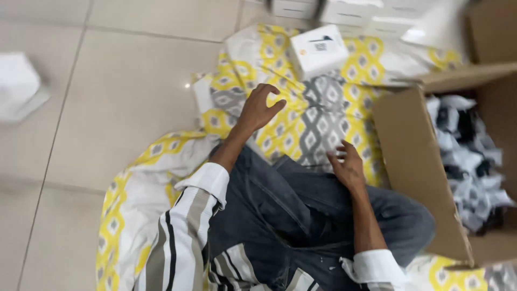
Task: The person unboxes several electronic devices from white boxes, removing the internal cardboard packaging and cables by hand.
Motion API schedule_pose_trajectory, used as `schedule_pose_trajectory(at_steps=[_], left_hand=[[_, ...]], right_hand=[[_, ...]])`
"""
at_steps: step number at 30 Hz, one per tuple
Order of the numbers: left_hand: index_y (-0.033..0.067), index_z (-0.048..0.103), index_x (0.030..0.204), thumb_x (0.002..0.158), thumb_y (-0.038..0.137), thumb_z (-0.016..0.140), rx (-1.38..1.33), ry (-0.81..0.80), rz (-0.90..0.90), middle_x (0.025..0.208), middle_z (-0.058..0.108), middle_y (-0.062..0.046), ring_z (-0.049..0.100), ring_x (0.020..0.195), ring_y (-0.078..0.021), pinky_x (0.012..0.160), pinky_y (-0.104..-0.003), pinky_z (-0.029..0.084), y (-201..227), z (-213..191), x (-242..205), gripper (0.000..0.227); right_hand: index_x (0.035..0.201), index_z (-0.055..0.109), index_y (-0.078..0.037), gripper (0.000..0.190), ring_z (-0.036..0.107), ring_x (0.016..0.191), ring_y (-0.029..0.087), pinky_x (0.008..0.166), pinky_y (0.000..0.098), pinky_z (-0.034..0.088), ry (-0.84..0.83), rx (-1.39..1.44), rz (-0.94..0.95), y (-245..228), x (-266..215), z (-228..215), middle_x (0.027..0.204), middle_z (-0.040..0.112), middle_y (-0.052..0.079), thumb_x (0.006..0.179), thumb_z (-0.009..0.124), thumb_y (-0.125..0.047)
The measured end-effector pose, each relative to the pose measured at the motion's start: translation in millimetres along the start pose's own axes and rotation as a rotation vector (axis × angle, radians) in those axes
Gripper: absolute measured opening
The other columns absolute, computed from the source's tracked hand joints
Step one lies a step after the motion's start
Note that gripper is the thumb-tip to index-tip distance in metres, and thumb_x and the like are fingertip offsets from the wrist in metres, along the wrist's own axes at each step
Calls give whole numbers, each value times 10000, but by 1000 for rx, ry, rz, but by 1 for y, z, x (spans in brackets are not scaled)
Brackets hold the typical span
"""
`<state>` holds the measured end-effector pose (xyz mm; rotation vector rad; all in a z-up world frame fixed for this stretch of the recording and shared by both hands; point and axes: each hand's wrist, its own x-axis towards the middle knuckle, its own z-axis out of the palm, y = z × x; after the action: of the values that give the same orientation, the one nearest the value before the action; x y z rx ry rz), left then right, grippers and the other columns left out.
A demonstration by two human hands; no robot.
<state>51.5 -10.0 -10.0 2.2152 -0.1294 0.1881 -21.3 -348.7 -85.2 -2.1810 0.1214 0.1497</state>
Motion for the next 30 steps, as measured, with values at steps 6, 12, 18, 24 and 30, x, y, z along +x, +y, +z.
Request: schedule_pose_trajectory(at_steps=[6, 12, 18, 24, 30], left_hand=[[31, 411, 1452, 785, 400, 901, 7, -45, -6, 1444, 460, -235, 441, 1372, -407, 1128, -481, 402, -60, 103, 83, 906], [163, 170, 1599, 548, 450, 1037, 293, 105, -65, 1618, 208, -272, 293, 1432, -499, 1125, -591, 354, -45, 94, 152, 1392], [214, 113, 1629, 488, 546, 1059, 586, -169, -133, 1583, 197, -254, 234, 1451, -530, 1036, -810, 252, -55, 96, 202, 1519], [204, 102, 1661, 511, 413, 1060, 112, -426, 293, 1583, 257, -236, 294, 1506, -481, 1208, -588, 316, -4, 54, 125, 1512], [235, 317, 1570, 519, 376, 1010, 240, -523, 462, 1603, 241, -203, 355, 1440, -475, 1107, -546, 453, 57, 26, 4, 1267]], right_hand=[[1434, 507, 26, 685, 718, 970, 291, 787, 412, 593, 58, -18, -119, -3, -3, 5, 1247, 668, 204, 882, 763, -289], [1403, 525, 5, 646, 697, 970, 306, 805, 425, 579, 50, -64, -77, -19, 2, 6, 1262, 649, 191, 886, 764, -300], [1399, 536, -4, 642, 675, 1041, 327, 871, 443, 552, -52, -123, -51, -36, 9, 5, 1285, 616, 198, 881, 769, -303], [1481, 447, -51, 651, 637, 1156, 273, 893, 425, 598, 67, 311, 105, -31, 25, -6, 1420, 540, 153, 958, 673, -366], [1611, 252, -115, 872, 593, 1221, 266, 956, 407, 546, -135, 1227, 156, -26, 14, -15, 1441, 513, 182, 928, 656, -478]])
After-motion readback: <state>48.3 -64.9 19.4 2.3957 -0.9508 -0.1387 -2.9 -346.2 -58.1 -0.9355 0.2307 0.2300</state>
